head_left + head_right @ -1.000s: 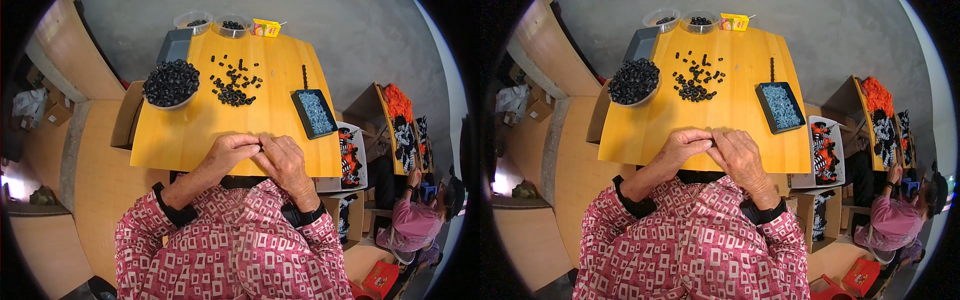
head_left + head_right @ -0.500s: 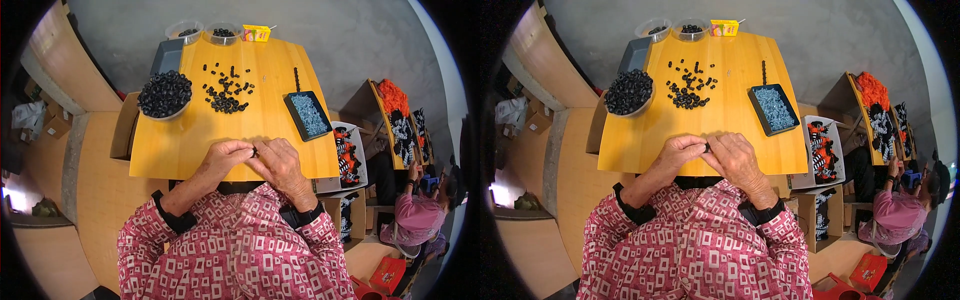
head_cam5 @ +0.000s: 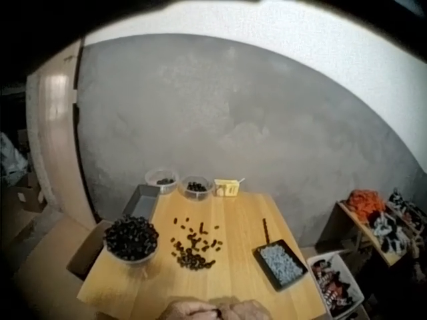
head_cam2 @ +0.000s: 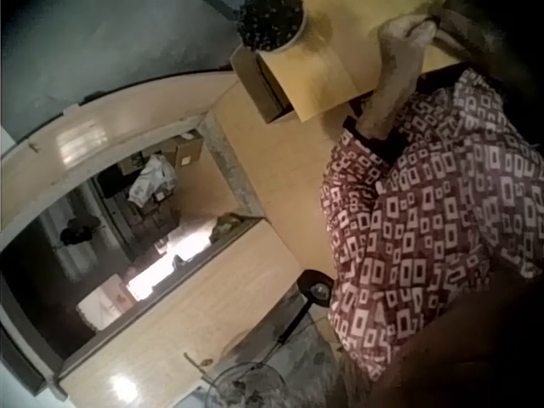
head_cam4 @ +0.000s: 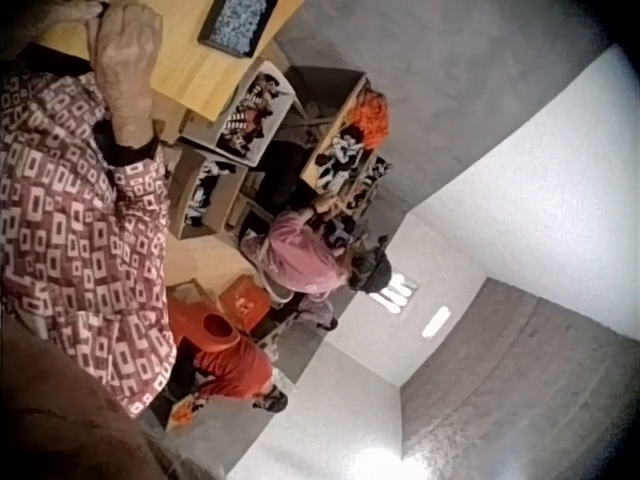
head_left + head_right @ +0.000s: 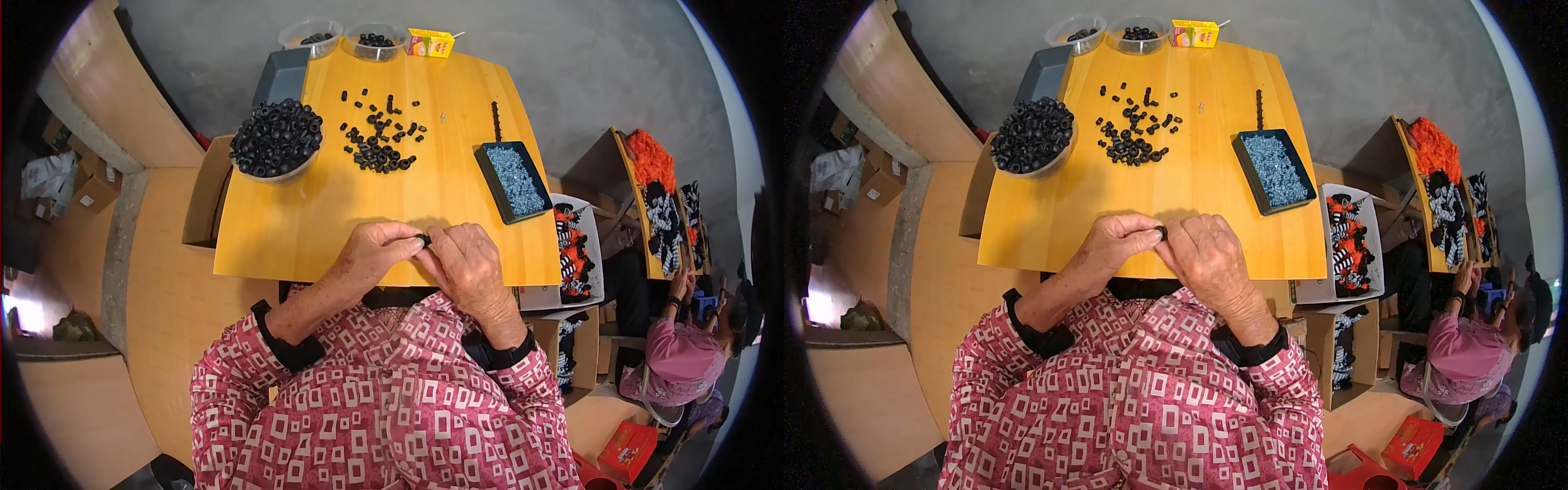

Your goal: The person assembles small black plastic components by hand at a workstation.

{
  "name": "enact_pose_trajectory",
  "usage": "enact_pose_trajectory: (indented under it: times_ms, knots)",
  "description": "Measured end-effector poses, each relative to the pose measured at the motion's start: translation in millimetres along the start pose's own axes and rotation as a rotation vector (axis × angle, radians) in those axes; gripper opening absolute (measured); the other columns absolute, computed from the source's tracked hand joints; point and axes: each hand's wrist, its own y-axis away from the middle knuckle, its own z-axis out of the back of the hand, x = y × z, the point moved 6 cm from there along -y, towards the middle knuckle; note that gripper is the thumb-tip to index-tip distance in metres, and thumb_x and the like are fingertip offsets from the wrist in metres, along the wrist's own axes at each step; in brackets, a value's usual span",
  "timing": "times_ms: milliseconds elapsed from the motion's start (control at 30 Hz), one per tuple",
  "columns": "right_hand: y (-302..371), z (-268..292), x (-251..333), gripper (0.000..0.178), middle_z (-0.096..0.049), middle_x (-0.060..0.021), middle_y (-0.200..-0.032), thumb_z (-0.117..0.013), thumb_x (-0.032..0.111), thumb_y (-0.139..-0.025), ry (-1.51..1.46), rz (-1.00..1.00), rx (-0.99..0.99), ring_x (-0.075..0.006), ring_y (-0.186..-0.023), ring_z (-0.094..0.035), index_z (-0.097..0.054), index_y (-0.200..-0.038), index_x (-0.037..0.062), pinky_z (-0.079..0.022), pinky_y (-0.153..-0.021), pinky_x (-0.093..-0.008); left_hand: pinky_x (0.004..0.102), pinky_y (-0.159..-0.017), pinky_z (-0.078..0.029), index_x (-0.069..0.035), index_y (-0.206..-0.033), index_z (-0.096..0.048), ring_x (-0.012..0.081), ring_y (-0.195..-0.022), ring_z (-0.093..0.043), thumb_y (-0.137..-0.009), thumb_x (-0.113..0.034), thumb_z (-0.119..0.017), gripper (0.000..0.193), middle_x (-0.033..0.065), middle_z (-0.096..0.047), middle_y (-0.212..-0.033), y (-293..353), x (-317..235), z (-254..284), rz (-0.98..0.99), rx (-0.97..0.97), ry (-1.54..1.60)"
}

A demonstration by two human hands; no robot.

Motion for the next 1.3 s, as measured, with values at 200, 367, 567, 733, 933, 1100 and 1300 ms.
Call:
enact_pose_trajectory:
  times_ms: [200,367,567,733,933,1100,1300]
  knots:
    - [-1,-5,-2,0.032,-0.058,-0.0134,-0.086,-0.074,0.009,-0.079,-0.045,-0.085,0.011,-0.0296,-0.077,-0.059,-0.059,-0.105,-0.0029,-0.048,-0.071,-0.0383,0.0256,-0.081,-0.046,0.004,-0.102,-0.068,0.0096,-0.089,-0.058,-0.092,-0.017,-0.063,0.023,0.0025,-0.065,-0.094,-2,8,-2,0.053,-0.017,0.112]
    - [-3,-3,-1,0.032,-0.058,-0.0138,-0.087,-0.073,0.009,-0.081,-0.034,-0.097,0.034,-0.0297,-0.078,-0.06,-0.059,-0.106,-0.0034,-0.049,-0.073,-0.0386,0.0253,-0.082,-0.046,0.004,-0.104,-0.068,0.0098,-0.09,-0.058,-0.092,-0.017,-0.063,0.024,0.0029,-0.065,-0.096,-3,8,-1,0.061,0.013,0.084]
    - [-7,6,-4,0.034,-0.061,-0.0149,-0.085,-0.074,0.011,-0.08,-0.1,-0.115,0.092,-0.0313,-0.078,-0.061,-0.06,-0.108,-0.0016,-0.051,-0.072,-0.0383,0.0264,-0.086,-0.048,0.003,-0.109,-0.066,0.0108,-0.093,-0.059,-0.095,-0.02,-0.062,0.027,0.0044,-0.066,-0.101,-3,9,-2,0.096,0.116,0.14]
    - [-9,17,-24,0.031,-0.066,-0.0163,-0.089,-0.073,0.01,-0.083,-0.388,-0.321,0.063,-0.0276,-0.081,-0.066,-0.064,-0.109,-0.0061,-0.053,-0.073,-0.0351,0.0333,-0.099,-0.049,0.005,-0.116,-0.061,0.0182,-0.103,-0.064,-0.097,-0.023,-0.06,0.033,0.0101,-0.065,-0.109,-1,12,-8,0.179,0.201,0.461]
    - [2,3,-39,0.024,-0.067,-0.0138,-0.089,-0.071,0.004,-0.084,-0.631,-0.427,0.085,-0.0215,-0.082,-0.066,-0.068,-0.105,-0.006,-0.051,-0.074,-0.0289,0.0385,-0.103,-0.047,0.005,-0.116,-0.059,0.024,-0.108,-0.064,-0.099,-0.026,-0.057,0.035,0.0137,-0.064,-0.113,0,8,-10,0.203,0.198,0.452]
    - [3,-3,-33,0.025,-0.067,-0.014,-0.091,-0.073,0.005,-0.082,-0.605,-0.435,0.064,-0.0245,-0.083,-0.067,-0.067,-0.105,-0.0043,-0.053,-0.074,-0.0313,0.0367,-0.104,-0.046,0.002,-0.117,-0.06,0.0193,-0.107,-0.063,-0.1,-0.025,-0.055,0.032,0.0101,-0.064,-0.114,0,13,-10,0.226,0.174,0.521]
    - [-6,3,-19,0.033,-0.067,-0.0118,-0.093,-0.077,0.008,-0.076,-0.221,-0.183,-0.046,-0.0276,-0.084,-0.065,-0.067,-0.106,-0.0005,-0.051,-0.074,-0.0364,0.034,-0.102,-0.047,-0.002,-0.116,-0.061,0.0164,-0.105,-0.063,-0.1,-0.026,-0.056,0.029,0.0082,-0.065,-0.111,1,17,-11,0.239,0.085,0.547]
